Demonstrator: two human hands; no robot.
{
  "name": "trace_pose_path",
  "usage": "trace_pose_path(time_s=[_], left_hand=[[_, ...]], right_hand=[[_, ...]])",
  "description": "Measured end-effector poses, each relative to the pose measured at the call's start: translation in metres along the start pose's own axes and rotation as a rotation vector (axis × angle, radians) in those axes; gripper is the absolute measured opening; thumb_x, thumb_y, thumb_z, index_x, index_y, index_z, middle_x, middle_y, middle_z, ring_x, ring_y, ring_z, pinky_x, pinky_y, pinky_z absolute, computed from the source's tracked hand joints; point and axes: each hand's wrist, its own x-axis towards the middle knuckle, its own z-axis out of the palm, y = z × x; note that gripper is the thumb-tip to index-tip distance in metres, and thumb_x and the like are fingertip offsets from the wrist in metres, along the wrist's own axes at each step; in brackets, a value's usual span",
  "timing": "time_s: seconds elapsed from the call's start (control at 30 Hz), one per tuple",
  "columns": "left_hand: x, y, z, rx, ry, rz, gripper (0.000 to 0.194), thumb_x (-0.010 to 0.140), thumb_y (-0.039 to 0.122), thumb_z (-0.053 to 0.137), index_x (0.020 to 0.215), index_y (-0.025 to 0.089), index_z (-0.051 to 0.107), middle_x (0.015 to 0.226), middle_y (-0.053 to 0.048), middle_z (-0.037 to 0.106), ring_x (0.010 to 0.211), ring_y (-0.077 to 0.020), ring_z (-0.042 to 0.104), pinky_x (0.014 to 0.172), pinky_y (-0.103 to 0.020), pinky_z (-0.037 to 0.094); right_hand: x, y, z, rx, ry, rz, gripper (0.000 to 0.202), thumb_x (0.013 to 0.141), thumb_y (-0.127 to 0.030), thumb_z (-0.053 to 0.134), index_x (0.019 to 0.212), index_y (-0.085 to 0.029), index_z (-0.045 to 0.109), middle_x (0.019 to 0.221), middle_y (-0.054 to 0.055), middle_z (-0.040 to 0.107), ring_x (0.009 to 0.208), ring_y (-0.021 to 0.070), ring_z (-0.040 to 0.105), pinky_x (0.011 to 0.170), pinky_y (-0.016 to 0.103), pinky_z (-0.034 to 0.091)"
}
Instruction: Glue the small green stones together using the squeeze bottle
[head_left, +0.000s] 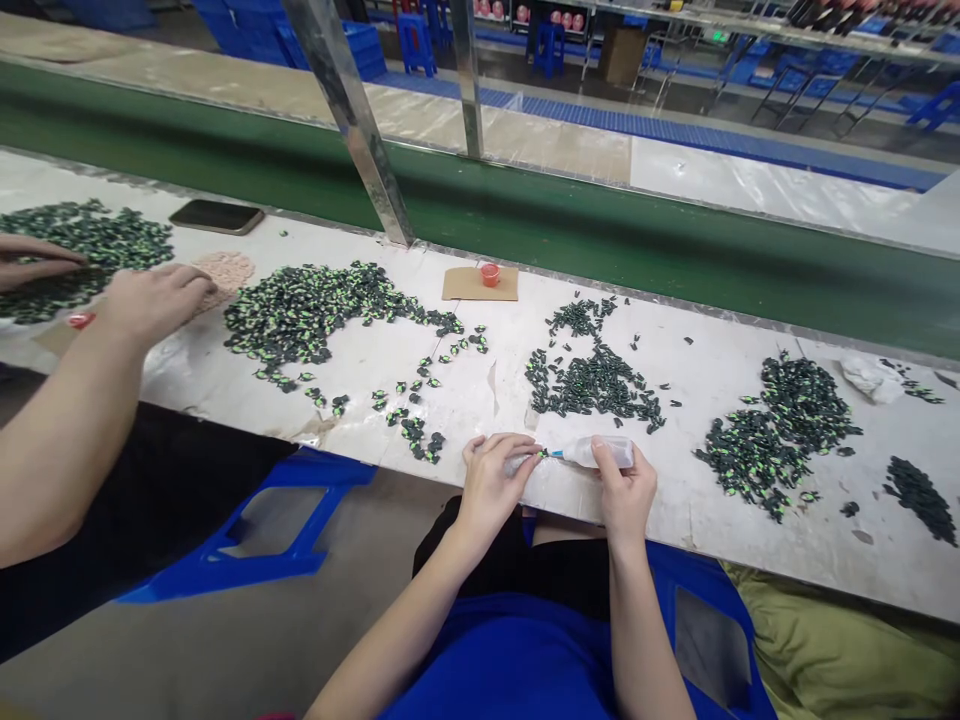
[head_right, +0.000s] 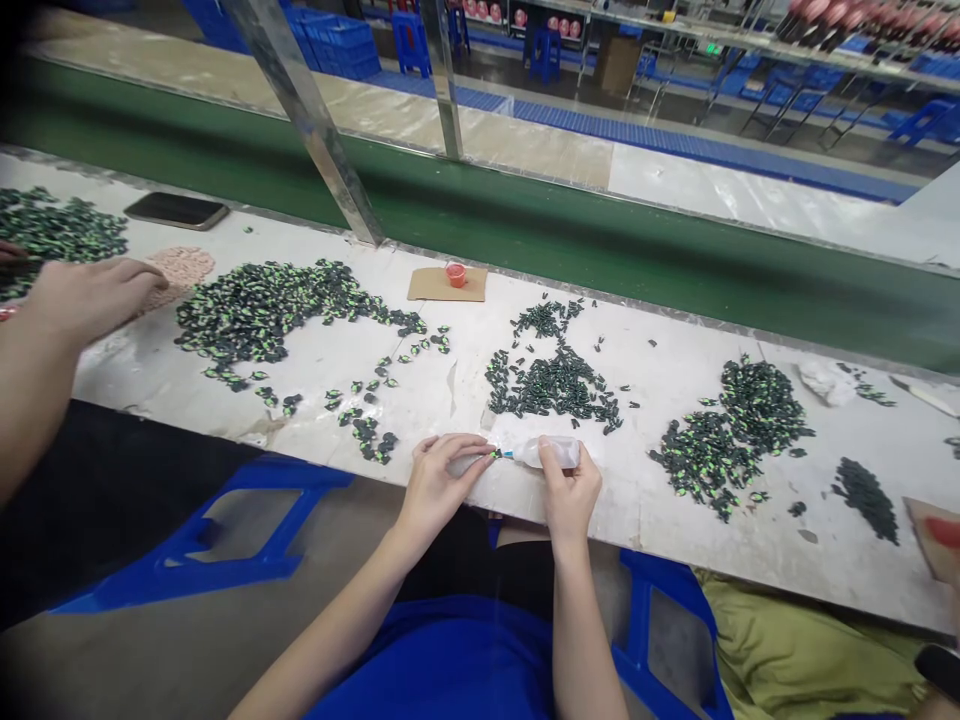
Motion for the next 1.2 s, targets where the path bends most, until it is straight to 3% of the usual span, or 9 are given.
trace_pose_path(time_s=[0.33,0.57,0.7,0.83,1.03,1.1,1.2], left_hand=[[-0.001,-0.001,0.001,-0.015,0.002,-0.001,0.009,0.079,0.017,0.07,0.083,0.024,0.069,0.092,0.0,0.076,0.097,-0.0227,0.069,0.099,-0.047,0.03],[-0.001,-0.006,0.002,-0.023,-0.008,0.018,0.011,0.08,0.017,0.068,0.087,0.025,0.069,0.095,-0.001,0.077,0.102,-0.0227,0.067,0.1,-0.047,0.03],[-0.002,-0.009,0.001,-0.026,-0.018,0.046,0.014,0.081,0.02,0.068,0.093,0.027,0.069,0.092,-0.001,0.077,0.103,-0.0234,0.067,0.101,-0.048,0.031],[-0.003,-0.011,0.001,0.001,0.014,0.099,0.016,0.08,0.023,0.069,0.096,0.026,0.069,0.1,-0.003,0.076,0.103,-0.0244,0.065,0.099,-0.047,0.033],[-0.004,-0.01,0.005,0.108,0.041,0.144,0.01,0.08,0.022,0.07,0.087,0.028,0.073,0.113,-0.005,0.071,0.113,-0.0284,0.056,0.094,-0.051,0.034],[-0.004,-0.009,0.005,0.106,0.022,0.138,0.01,0.08,0.019,0.07,0.082,0.029,0.073,0.114,-0.004,0.07,0.114,-0.0289,0.055,0.095,-0.052,0.033],[-0.003,-0.009,0.004,0.066,-0.009,0.111,0.012,0.078,0.016,0.071,0.078,0.028,0.072,0.113,-0.003,0.071,0.116,-0.0296,0.054,0.097,-0.053,0.031]], right_hand=[[0.0,0.0,0.001,0.075,0.019,0.042,0.034,0.065,-0.048,0.072,0.062,-0.017,0.059,0.058,0.0,0.061,0.057,0.015,0.053,0.053,0.026,0.043],[0.004,0.015,-0.009,0.236,0.165,-0.013,0.036,0.07,-0.051,0.069,0.072,-0.016,0.059,0.063,0.0,0.061,0.059,0.0161,0.056,0.056,0.028,0.046],[0.002,0.014,-0.009,0.207,0.094,-0.073,0.038,0.062,-0.042,0.079,0.08,-0.019,0.056,0.075,0.002,0.067,0.073,0.0198,0.066,0.07,0.034,0.053],[-0.002,0.01,0.004,0.216,-0.057,-0.124,0.043,0.059,-0.032,0.083,0.086,-0.022,0.051,0.094,0.007,0.072,0.091,0.0227,0.069,0.083,0.04,0.054],[0.002,0.008,0.009,0.05,-0.174,-0.147,0.042,0.063,-0.036,0.08,0.097,-0.021,0.061,0.101,0.007,0.071,0.091,0.0222,0.067,0.081,0.039,0.054],[0.006,0.007,-0.001,-0.01,-0.121,-0.149,0.037,0.072,-0.042,0.073,0.1,-0.021,0.064,0.102,0.008,0.07,0.093,0.0231,0.064,0.08,0.039,0.052],[0.017,0.008,-0.018,-0.204,0.08,-0.211,0.032,0.081,-0.045,0.061,0.099,-0.02,0.068,0.101,0.01,0.069,0.096,0.0255,0.058,0.083,0.042,0.046]])
